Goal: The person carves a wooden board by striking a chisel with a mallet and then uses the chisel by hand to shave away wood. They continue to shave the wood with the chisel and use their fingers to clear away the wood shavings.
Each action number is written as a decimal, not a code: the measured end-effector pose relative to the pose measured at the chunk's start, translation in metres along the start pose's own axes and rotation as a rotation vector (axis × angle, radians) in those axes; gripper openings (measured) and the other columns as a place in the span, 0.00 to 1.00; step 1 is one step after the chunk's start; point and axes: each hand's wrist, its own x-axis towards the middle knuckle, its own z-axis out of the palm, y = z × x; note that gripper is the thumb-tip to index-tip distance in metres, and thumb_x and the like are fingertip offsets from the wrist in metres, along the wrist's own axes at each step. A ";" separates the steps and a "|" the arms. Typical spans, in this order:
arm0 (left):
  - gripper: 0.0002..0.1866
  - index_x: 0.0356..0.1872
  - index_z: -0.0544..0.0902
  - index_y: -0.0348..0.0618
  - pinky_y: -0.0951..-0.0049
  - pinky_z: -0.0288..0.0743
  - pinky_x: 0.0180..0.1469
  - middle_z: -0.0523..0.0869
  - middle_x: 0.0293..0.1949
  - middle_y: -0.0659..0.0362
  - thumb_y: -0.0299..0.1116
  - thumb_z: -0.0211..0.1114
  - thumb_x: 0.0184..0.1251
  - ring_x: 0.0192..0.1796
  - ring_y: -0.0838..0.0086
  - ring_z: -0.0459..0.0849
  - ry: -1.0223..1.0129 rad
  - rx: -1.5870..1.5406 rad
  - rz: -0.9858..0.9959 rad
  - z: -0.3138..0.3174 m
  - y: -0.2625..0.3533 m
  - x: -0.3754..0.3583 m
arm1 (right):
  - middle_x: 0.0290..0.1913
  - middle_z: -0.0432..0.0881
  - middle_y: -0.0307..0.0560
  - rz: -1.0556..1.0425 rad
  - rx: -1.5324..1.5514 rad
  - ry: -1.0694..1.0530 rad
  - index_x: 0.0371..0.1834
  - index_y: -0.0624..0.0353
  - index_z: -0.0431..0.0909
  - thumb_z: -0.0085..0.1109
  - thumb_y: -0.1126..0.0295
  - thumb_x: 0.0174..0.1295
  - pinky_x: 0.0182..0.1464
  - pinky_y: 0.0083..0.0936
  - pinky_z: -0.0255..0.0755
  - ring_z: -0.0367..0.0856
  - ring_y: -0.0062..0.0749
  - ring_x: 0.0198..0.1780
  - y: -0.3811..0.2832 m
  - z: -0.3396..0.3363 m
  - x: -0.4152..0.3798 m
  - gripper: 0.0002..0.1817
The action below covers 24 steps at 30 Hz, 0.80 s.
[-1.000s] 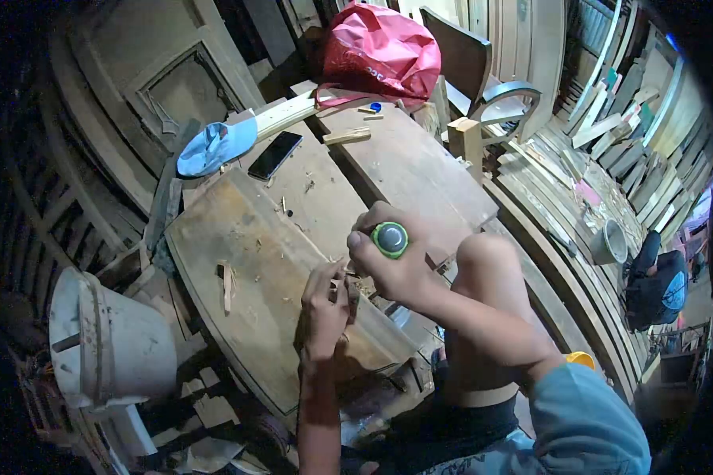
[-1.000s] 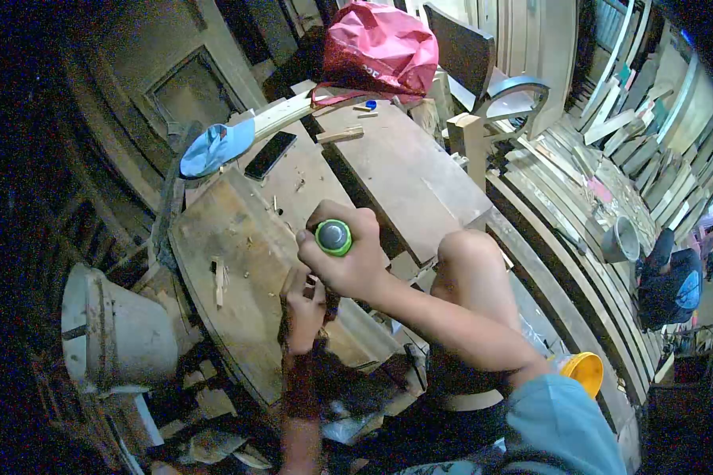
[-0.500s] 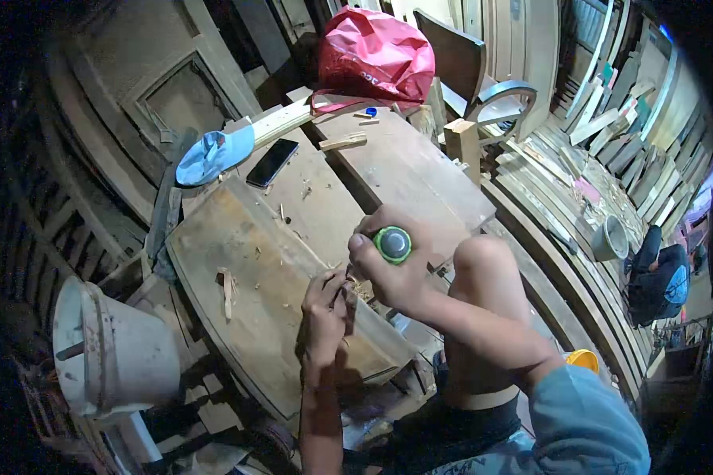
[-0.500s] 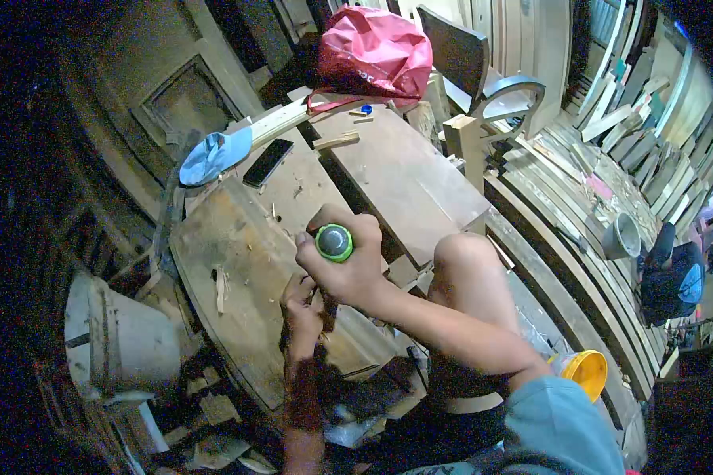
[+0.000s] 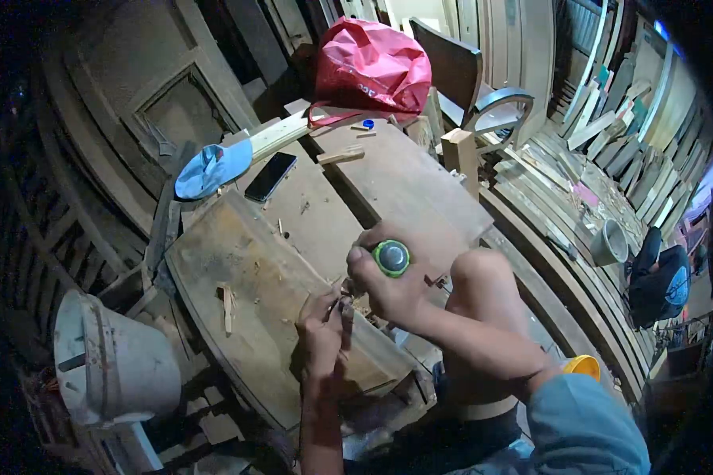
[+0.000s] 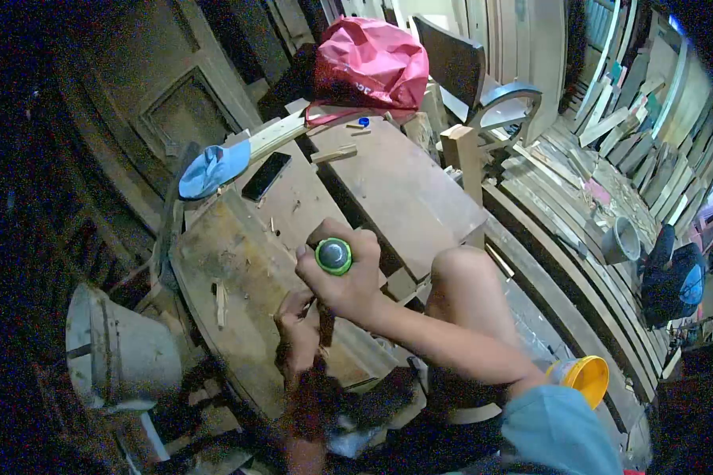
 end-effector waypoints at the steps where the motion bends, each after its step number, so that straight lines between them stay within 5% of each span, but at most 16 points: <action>1: 0.12 0.41 0.84 0.36 0.68 0.78 0.41 0.84 0.40 0.49 0.17 0.65 0.55 0.39 0.61 0.84 0.012 0.016 0.108 0.002 -0.012 0.002 | 0.14 0.70 0.41 -0.036 -0.023 -0.005 0.19 0.61 0.72 0.63 0.74 0.50 0.21 0.21 0.63 0.70 0.22 0.15 -0.002 0.001 -0.001 0.08; 8: 0.08 0.37 0.83 0.35 0.65 0.76 0.40 0.84 0.33 0.49 0.22 0.67 0.55 0.37 0.57 0.83 0.134 -0.099 0.217 0.008 -0.023 0.003 | 0.16 0.73 0.45 -0.151 -0.199 -0.134 0.20 0.63 0.73 0.63 0.76 0.49 0.22 0.22 0.65 0.72 0.26 0.16 -0.002 0.002 -0.004 0.08; 10: 0.07 0.37 0.83 0.35 0.67 0.76 0.40 0.83 0.34 0.49 0.21 0.66 0.55 0.36 0.57 0.83 0.098 0.072 0.302 -0.002 -0.008 0.003 | 0.16 0.73 0.45 -0.088 -0.064 -0.045 0.20 0.63 0.73 0.63 0.76 0.49 0.22 0.22 0.65 0.72 0.26 0.16 -0.007 0.007 -0.004 0.08; 12: 0.07 0.36 0.83 0.35 0.68 0.76 0.40 0.83 0.35 0.50 0.22 0.66 0.56 0.36 0.60 0.83 0.111 0.024 0.237 -0.001 -0.009 -0.002 | 0.15 0.73 0.45 0.005 0.023 0.000 0.20 0.63 0.72 0.62 0.76 0.50 0.22 0.22 0.66 0.72 0.25 0.16 0.003 0.006 -0.004 0.08; 14: 0.07 0.36 0.83 0.35 0.68 0.76 0.40 0.84 0.34 0.51 0.22 0.67 0.56 0.35 0.63 0.83 0.046 -0.024 0.019 0.000 -0.005 -0.002 | 0.16 0.73 0.44 -0.119 -0.215 -0.081 0.20 0.63 0.72 0.62 0.76 0.50 0.22 0.21 0.65 0.72 0.23 0.17 -0.005 0.004 -0.003 0.08; 16: 0.08 0.38 0.83 0.36 0.68 0.76 0.40 0.84 0.35 0.51 0.22 0.67 0.56 0.35 0.64 0.84 0.059 -0.062 0.109 0.003 -0.020 0.001 | 0.16 0.73 0.44 -0.185 -0.192 -0.100 0.20 0.63 0.73 0.62 0.76 0.50 0.22 0.20 0.65 0.72 0.21 0.17 -0.001 0.007 -0.002 0.08; 18: 0.08 0.38 0.83 0.35 0.68 0.76 0.40 0.84 0.35 0.51 0.20 0.67 0.56 0.36 0.64 0.84 0.119 -0.108 0.167 0.004 -0.023 -0.003 | 0.16 0.72 0.44 -0.020 -0.029 -0.037 0.20 0.63 0.72 0.62 0.76 0.50 0.22 0.21 0.65 0.72 0.22 0.17 -0.007 0.009 -0.003 0.08; 19: 0.07 0.36 0.83 0.35 0.67 0.76 0.41 0.84 0.35 0.50 0.21 0.66 0.56 0.37 0.62 0.84 0.103 -0.298 -0.031 0.006 -0.020 -0.004 | 0.15 0.71 0.43 -0.075 -0.061 -0.009 0.20 0.62 0.72 0.62 0.76 0.50 0.21 0.21 0.64 0.71 0.22 0.16 0.006 0.007 -0.003 0.08; 20: 0.07 0.36 0.83 0.35 0.67 0.76 0.41 0.84 0.35 0.50 0.21 0.66 0.56 0.37 0.62 0.84 0.100 -0.303 -0.030 0.006 -0.020 -0.004 | 0.15 0.71 0.43 -0.077 -0.065 -0.007 0.20 0.62 0.72 0.62 0.76 0.50 0.21 0.21 0.64 0.71 0.22 0.16 0.008 0.007 -0.003 0.08; 24: 0.06 0.35 0.83 0.35 0.67 0.77 0.38 0.84 0.33 0.47 0.20 0.66 0.55 0.34 0.59 0.84 0.083 0.069 0.217 -0.002 -0.011 0.005 | 0.14 0.69 0.42 -0.078 -0.083 -0.029 0.19 0.61 0.71 0.63 0.75 0.49 0.21 0.21 0.63 0.69 0.23 0.15 0.006 0.009 -0.001 0.09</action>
